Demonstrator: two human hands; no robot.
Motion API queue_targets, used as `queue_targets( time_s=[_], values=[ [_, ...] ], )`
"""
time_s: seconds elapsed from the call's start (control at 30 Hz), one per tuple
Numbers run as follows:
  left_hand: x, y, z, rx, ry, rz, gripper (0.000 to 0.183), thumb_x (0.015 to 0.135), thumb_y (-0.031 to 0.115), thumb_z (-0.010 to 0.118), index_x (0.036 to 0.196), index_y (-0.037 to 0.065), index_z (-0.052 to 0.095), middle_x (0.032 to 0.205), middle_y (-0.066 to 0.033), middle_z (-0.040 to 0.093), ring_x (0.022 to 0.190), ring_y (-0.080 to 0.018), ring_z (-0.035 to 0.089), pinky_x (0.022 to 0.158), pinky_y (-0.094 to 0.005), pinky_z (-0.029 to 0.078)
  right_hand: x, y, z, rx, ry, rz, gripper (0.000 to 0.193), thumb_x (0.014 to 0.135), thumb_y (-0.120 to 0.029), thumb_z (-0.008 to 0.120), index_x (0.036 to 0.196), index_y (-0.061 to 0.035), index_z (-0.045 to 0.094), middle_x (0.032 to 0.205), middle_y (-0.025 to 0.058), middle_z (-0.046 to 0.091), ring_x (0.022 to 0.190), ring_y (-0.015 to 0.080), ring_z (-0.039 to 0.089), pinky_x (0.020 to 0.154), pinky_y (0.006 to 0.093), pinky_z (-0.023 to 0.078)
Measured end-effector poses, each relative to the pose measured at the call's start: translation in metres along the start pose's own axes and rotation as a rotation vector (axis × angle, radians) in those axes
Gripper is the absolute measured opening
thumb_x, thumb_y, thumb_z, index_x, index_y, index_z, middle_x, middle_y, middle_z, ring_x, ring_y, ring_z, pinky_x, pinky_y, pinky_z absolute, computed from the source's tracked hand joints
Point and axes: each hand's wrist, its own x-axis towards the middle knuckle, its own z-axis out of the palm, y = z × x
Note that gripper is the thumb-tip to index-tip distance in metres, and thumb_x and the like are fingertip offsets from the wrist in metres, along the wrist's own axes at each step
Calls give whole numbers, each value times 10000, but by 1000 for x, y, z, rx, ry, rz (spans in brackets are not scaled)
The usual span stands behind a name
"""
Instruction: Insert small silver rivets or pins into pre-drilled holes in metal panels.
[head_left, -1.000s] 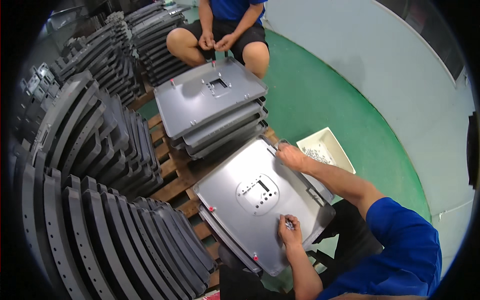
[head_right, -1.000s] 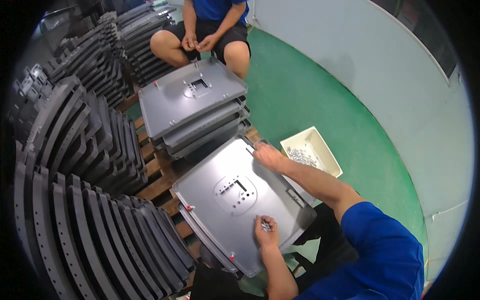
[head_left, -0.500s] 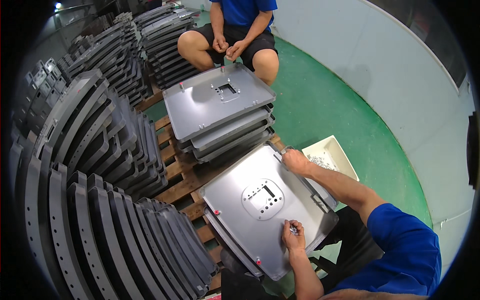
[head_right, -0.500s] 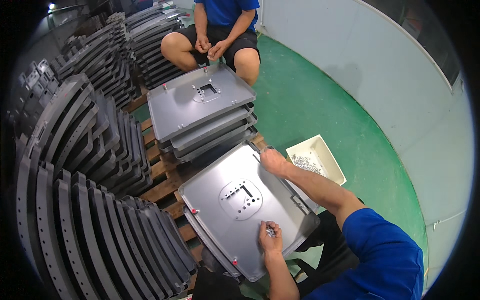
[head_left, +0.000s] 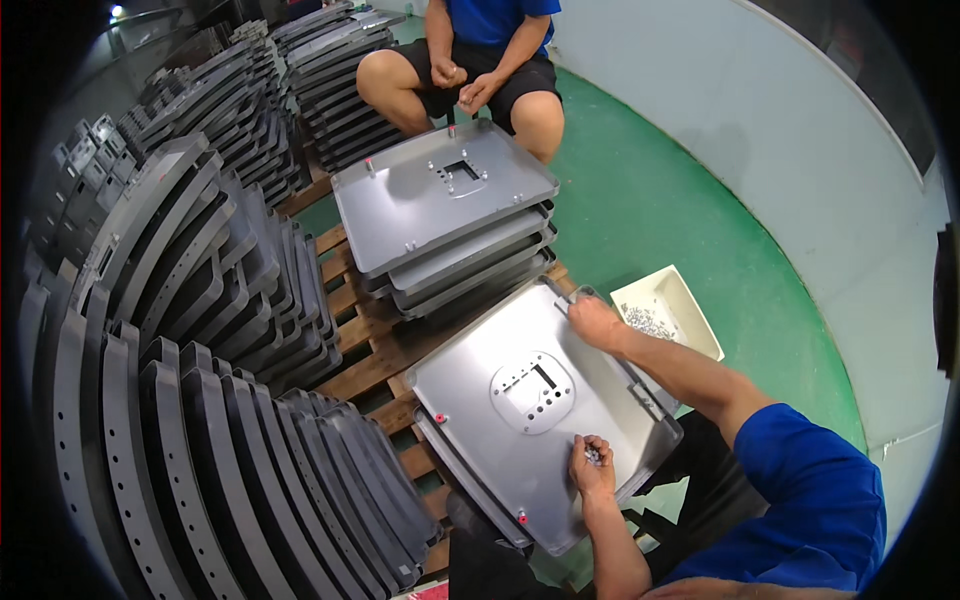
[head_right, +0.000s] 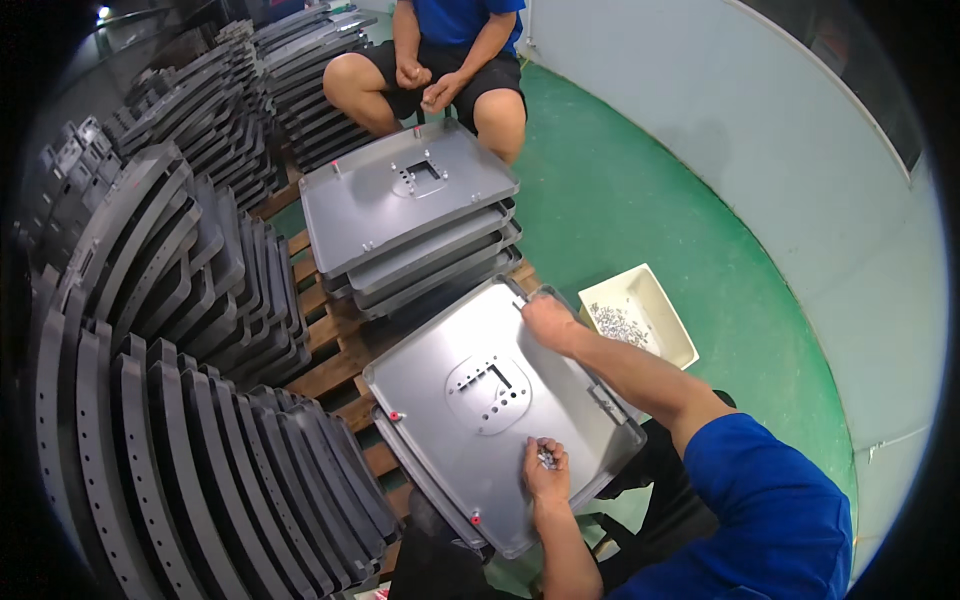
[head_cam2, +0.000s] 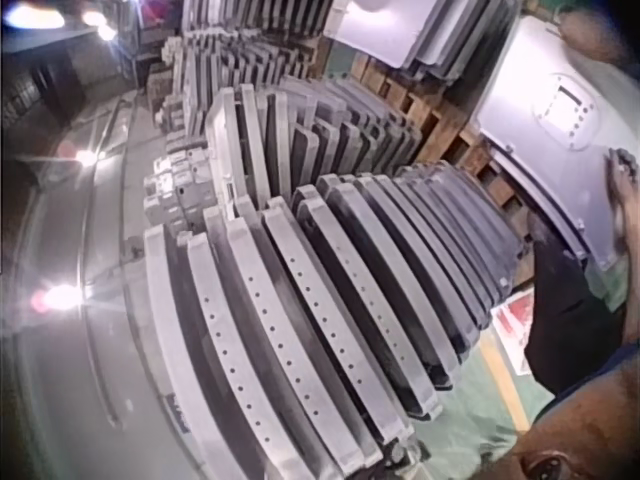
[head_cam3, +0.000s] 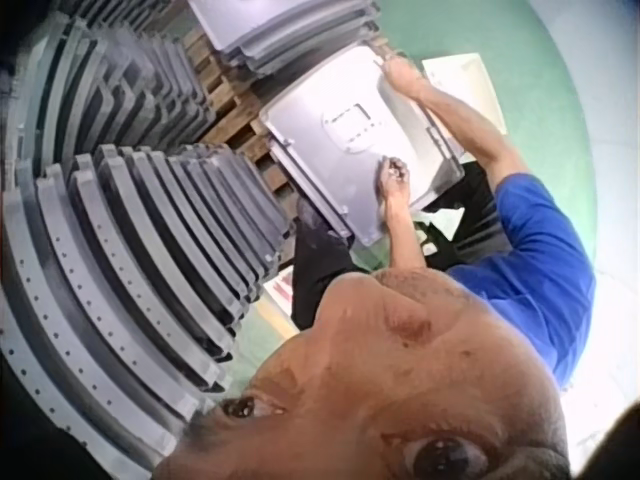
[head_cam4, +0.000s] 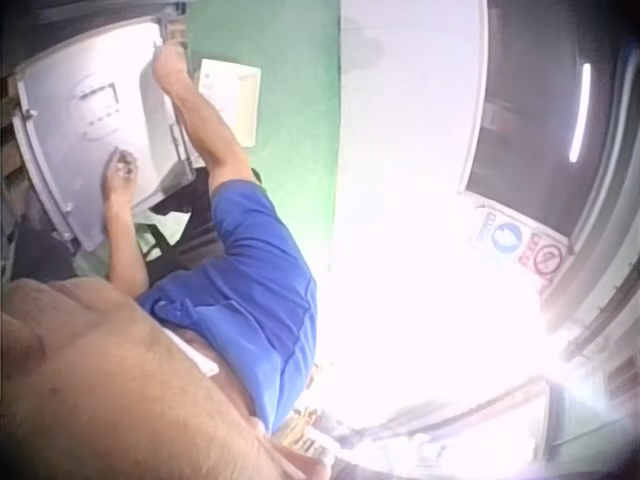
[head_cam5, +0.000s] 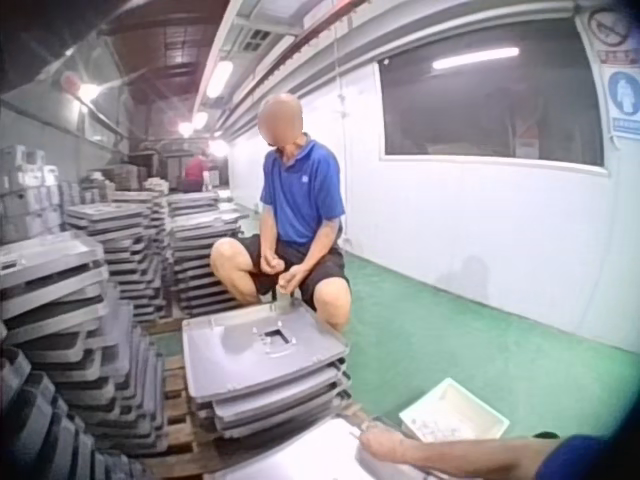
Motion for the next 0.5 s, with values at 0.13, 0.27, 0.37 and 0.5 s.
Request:
queue_targets(
  time_s=[0.13,0.27,0.37,0.5],
  values=[
    [0,-3,-2,-2,2,27,295,960,296,543,812,42,571,729,-57,542,635,-166,477,491,-247,338,-2,11,2,38,58,-91,169,765,-33,548,832,53,678,892,256,645,863,355,677,728,414,561],
    [2,-4,-2,34,-23,6,297,979,317,502,834,62,548,741,-52,512,653,-169,459,486,-249,342,-2,18,-1,-28,15,-169,160,766,-27,537,822,49,667,881,250,641,843,365,673,730,417,557],
    [3,-3,-5,42,-32,23,301,980,317,500,829,62,553,738,-52,518,651,-170,465,486,-251,343,-3,12,-10,-35,16,-169,149,765,-29,538,810,42,661,883,247,643,822,361,674,728,415,556],
    [2,-2,-3,30,-44,26,308,979,319,500,821,61,558,738,-54,529,652,-171,472,481,-254,344,-5,11,-16,20,27,-147,143,760,-29,542,806,39,658,871,235,648,811,347,677,714,414,556]
  ],
)
